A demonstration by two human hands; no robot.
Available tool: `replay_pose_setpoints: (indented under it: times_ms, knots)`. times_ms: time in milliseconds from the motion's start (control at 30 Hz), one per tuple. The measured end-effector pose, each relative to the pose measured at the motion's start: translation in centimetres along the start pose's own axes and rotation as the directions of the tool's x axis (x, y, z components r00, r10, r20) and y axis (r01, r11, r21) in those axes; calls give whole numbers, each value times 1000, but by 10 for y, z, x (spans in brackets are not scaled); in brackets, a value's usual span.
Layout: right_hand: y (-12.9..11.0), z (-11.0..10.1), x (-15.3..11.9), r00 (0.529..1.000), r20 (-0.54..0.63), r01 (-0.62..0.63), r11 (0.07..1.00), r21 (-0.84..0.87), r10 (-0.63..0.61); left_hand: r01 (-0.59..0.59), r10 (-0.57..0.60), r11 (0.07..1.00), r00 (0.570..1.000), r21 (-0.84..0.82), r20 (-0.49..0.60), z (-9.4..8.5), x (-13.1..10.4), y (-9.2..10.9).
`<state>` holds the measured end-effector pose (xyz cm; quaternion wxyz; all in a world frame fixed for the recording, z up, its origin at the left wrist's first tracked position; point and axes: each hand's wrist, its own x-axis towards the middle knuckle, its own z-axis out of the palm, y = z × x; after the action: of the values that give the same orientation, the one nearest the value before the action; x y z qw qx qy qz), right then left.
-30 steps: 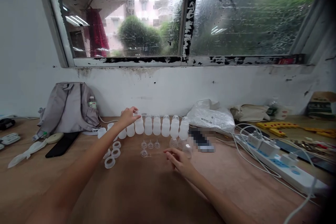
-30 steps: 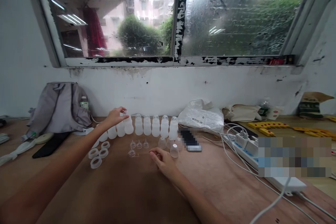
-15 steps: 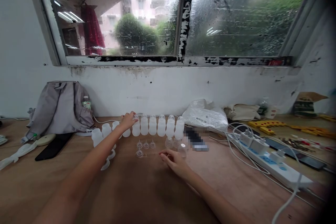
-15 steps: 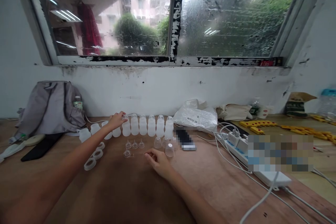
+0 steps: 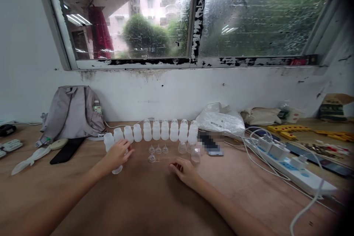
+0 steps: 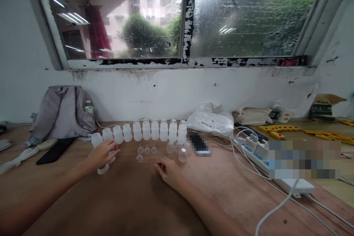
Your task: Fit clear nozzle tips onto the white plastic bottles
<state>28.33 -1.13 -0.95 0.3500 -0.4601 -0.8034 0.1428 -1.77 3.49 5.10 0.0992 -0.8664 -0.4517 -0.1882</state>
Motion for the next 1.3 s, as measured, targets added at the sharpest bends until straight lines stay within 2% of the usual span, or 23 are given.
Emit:
replay_pose_setpoints:
  times_ms: [100, 167, 333, 467, 567, 633, 733, 833, 900, 1000, 1167, 1300]
  knots:
    - [-5, 13, 7, 1000, 22, 10, 990, -141, -6, -3, 4, 1000, 1000, -23, 28, 8, -44, -5]
    - [-10, 24, 18, 999, 40, 16, 979, -202, -8, 30, -30, 1000, 1000, -10, 4, 14, -62, -9]
    - [-22, 53, 51, 1000, 1, -19, 947, -322, 21, 121, -121, 991, 993, 50, -8, 23, -72, -15]
    - [-24, 61, 56, 1000, -19, -7, 936, -352, 0, 95, -96, 994, 995, -58, -21, 20, -66, -4]
    - [-20, 47, 46, 998, 0, 54, 944, -325, -57, -1, -16, 977, 997, -215, -76, 15, -56, 18]
    - [-16, 35, 38, 995, 53, 94, 944, -317, -82, -41, 14, 949, 996, -311, -86, 15, -44, 36]
    - [-9, 23, 30, 991, 112, 107, 955, -275, -79, -57, 26, 897, 997, -439, -75, 24, -18, 60]
    - [-2, 19, 29, 997, 44, 70, 992, -106, -65, -74, 41, 850, 996, -522, -73, 40, 9, 74]
    - [3, 19, 30, 999, -37, 20, 1000, 20, -19, -85, 60, 834, 996, -545, -64, 51, 22, 79]
    - [10, 20, 33, 990, -115, -69, 989, 129, 84, -111, 98, 853, 994, -510, -52, 66, 30, 82]
    - [15, 22, 34, 980, -135, -121, 977, 176, 146, -154, 158, 908, 987, -389, -21, 82, 26, 80]
    - [16, 23, 34, 981, -128, -125, 976, 178, 149, -121, 114, 909, 993, -399, -43, 82, 24, 80]
